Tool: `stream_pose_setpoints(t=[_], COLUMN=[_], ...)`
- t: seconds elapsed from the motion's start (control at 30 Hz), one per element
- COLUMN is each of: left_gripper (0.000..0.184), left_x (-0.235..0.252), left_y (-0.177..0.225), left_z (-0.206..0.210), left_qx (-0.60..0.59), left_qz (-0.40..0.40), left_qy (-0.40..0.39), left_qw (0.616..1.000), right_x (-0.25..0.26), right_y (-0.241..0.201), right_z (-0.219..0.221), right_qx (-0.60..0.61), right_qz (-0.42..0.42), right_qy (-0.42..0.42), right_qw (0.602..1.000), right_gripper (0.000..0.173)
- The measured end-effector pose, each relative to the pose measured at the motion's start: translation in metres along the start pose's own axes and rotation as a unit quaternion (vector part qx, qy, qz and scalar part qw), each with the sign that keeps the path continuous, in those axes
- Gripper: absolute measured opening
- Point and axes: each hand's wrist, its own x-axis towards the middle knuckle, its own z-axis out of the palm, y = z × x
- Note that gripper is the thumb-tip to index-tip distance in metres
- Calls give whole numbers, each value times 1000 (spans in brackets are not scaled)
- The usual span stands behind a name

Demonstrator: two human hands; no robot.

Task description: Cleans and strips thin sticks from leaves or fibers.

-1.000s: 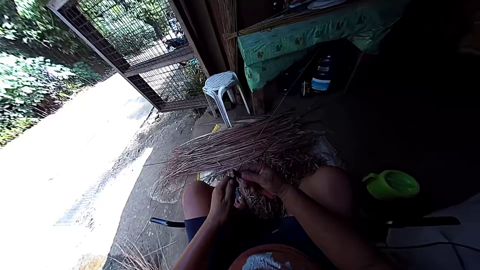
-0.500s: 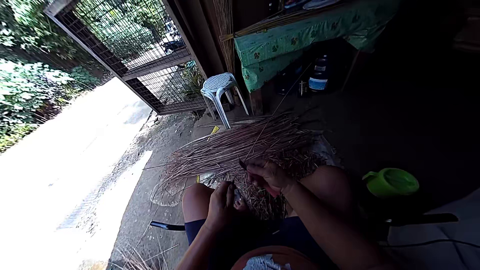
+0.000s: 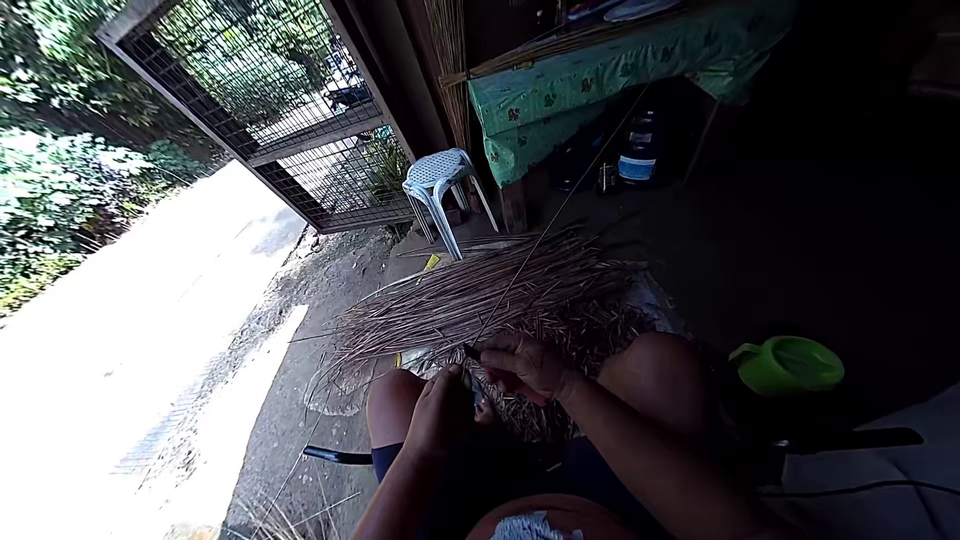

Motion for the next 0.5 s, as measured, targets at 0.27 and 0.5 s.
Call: stream_pose_setpoints(t=[0.27,0.5], left_gripper=[38,42], left_x=[-11,-17], left_y=[-1,5], left_z=[-18,-28], left_qx=[-9,-134], left_qz=[-20,-125], left_qy=[-51,-82], left_qw=[998,980], right_x=[6,17], right_y=[-33,-43], right_z=[-40,-63], right_qx=[60,113], right_qz=[-63,-133], right_qy=[175,340], right_qw=[981,924], right_gripper=[26,25])
